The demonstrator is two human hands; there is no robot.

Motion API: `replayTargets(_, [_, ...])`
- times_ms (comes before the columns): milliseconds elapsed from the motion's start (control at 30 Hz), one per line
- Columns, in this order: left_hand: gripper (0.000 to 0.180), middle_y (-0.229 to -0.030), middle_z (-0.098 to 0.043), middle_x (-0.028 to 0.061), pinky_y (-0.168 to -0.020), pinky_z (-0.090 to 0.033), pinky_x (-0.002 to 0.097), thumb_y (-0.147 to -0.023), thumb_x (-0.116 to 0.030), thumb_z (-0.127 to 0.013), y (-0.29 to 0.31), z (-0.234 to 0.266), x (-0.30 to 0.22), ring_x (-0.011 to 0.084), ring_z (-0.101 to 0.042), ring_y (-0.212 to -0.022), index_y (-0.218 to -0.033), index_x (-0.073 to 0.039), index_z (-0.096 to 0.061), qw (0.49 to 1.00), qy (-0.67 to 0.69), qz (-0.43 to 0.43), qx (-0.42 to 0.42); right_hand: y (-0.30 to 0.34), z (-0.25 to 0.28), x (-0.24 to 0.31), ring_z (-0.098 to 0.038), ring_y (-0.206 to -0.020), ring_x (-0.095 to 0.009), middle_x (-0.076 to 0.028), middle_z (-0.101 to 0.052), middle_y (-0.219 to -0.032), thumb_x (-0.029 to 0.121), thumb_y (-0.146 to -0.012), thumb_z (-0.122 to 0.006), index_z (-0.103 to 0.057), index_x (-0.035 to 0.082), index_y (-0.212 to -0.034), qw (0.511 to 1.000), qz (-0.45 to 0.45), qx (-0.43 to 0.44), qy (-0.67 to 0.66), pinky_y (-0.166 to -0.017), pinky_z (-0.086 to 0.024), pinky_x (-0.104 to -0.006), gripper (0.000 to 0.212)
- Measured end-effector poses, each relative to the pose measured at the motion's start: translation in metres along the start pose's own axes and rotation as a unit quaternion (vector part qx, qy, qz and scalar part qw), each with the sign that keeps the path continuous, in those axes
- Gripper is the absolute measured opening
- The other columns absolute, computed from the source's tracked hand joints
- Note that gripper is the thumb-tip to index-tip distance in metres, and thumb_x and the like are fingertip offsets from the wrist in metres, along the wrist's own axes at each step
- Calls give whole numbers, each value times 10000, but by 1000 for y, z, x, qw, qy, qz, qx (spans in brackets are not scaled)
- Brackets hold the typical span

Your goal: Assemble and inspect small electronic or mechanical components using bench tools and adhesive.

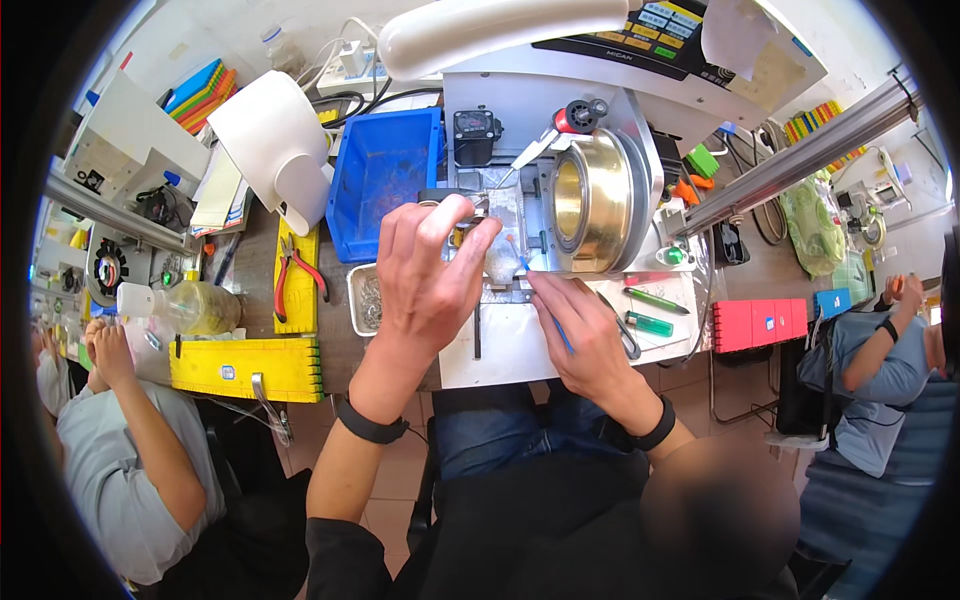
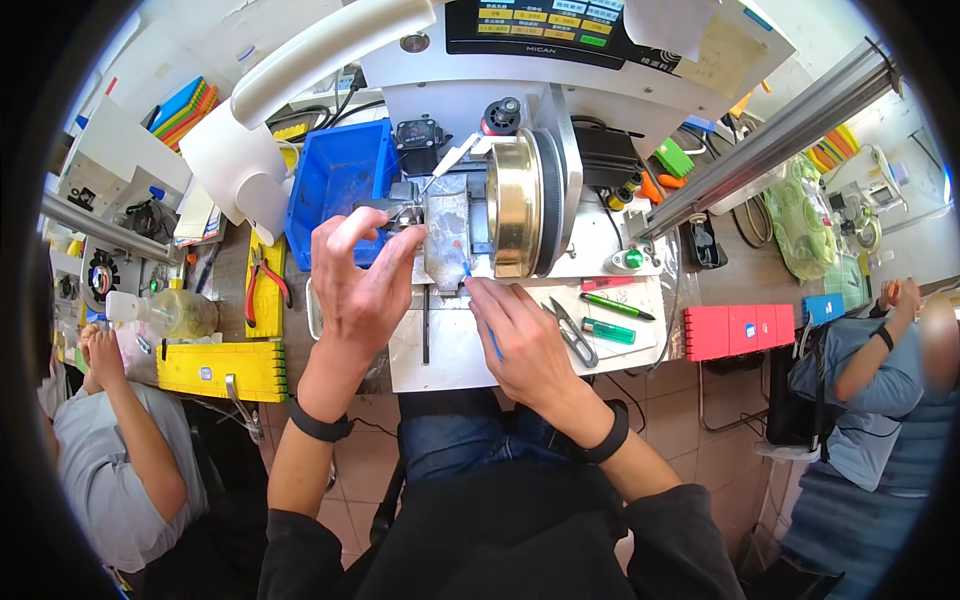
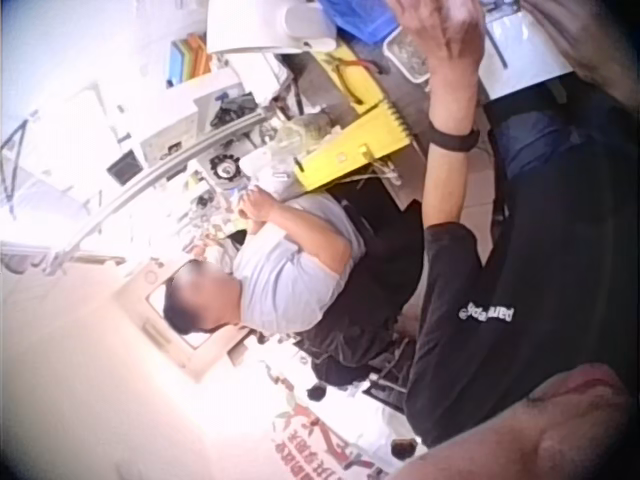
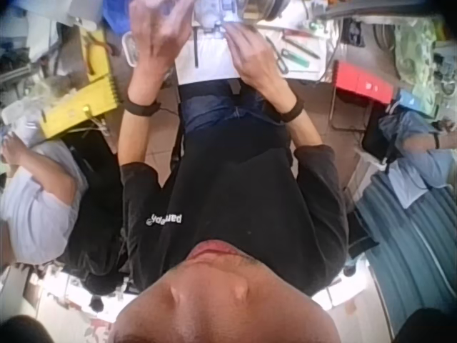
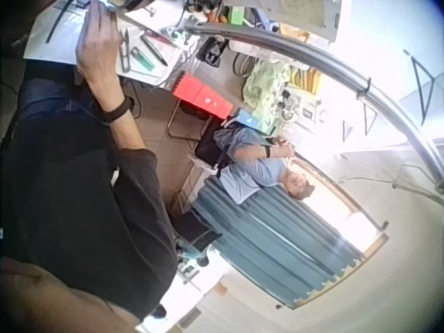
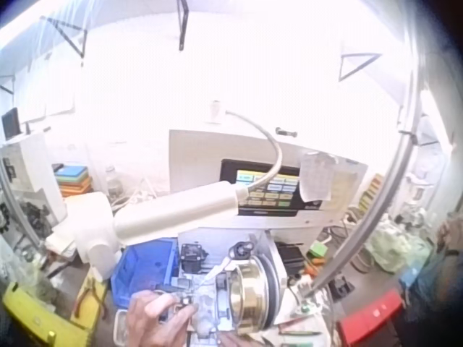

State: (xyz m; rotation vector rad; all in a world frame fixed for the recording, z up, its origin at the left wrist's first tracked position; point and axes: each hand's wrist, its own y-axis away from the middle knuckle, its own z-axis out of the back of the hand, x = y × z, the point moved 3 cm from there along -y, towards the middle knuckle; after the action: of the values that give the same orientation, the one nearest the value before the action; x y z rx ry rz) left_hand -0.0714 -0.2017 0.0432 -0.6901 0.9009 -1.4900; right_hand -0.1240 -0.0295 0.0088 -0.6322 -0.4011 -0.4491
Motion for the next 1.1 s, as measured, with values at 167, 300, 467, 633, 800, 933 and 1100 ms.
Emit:
replayTargets(167, [313, -1057, -524, 36, -783, -425, 374, -644, 2, -738, 1, 1, -3, 219, -534, -834, -929, -128, -716, 1000, 1, 5, -2, -3, -1, -3, -648, -891, -351, -201, -667, -1037, -40, -843, -614, -638, -45, -1113, 1000, -24, -5, -5, -778, -515, -402, 271])
replayTargets(300, [295, -1062, -548, 23, -817, -423, 391, -645, -23, -718, 7, 0, -1, 221, -545, -884, -924, -119, -712, 1000, 6, 16, -14, -4, 16, -2, -644, -771, -307, -156, -693, -953, -32, -762, -618, -668, -32, -1047, 996, 50, -78, -11, -692, -527, -363, 289])
replayTargets(467, [282, -1056, -552, 18, -812, -420, 388, -643, -26, -717, 6, -2, 1, 217, -543, -879, -911, -114, -708, 1000, 8, 16, -18, -9, 49, 11, -605, -685, -217, -121, -716, -954, -13, -629, -585, -710, 6, -990, 983, 129, -133, 3, -637, -491, -295, 382])
replayTargets(633, [280, -1052, -555, 21, -792, -417, 388, -641, -26, -718, 6, -4, 2, 214, -545, -878, -907, -114, -707, 1000, 1, 14, -28, -24, 53, 12, -596, -681, -194, -115, -722, -955, 11, -633, -581, -721, 21, -973, 977, 165, -135, 14, -643, -483, -282, 368])
replayTargets(800, [282, -1049, -560, 24, -777, -416, 383, -633, -24, -722, 7, -4, 2, 215, -552, -859, -901, -111, -707, 999, 2, 15, -35, -31, 48, 14, -597, -654, -138, -83, -735, -959, 25, -652, -579, -730, 40, -978, 976, 168, -126, 60, -637, -443, -248, 360])
replayTargets(933, [296, -1045, -564, 29, -768, -418, 381, -618, -18, -726, 8, -5, 2, 219, -553, -846, -899, -110, -708, 999, 7, 17, -45, -33, 47, 15, -607, -658, -103, -71, -739, -967, 19, -656, -582, -734, 48, -982, 977, 161, -121, 66, -614, -404, -231, 362])
replayTargets(1100, [308, -1044, -564, 30, -759, -419, 378, -606, -10, -732, 7, -5, 2, 222, -553, -841, -897, -111, -708, 998, 14, 18, -50, -35, 46, 17, -596, -651, -88, -56, -740, -972, 21, -648, -588, -740, 63, -977, 977, 153, -111, 98, -591, -382, -236, 365])
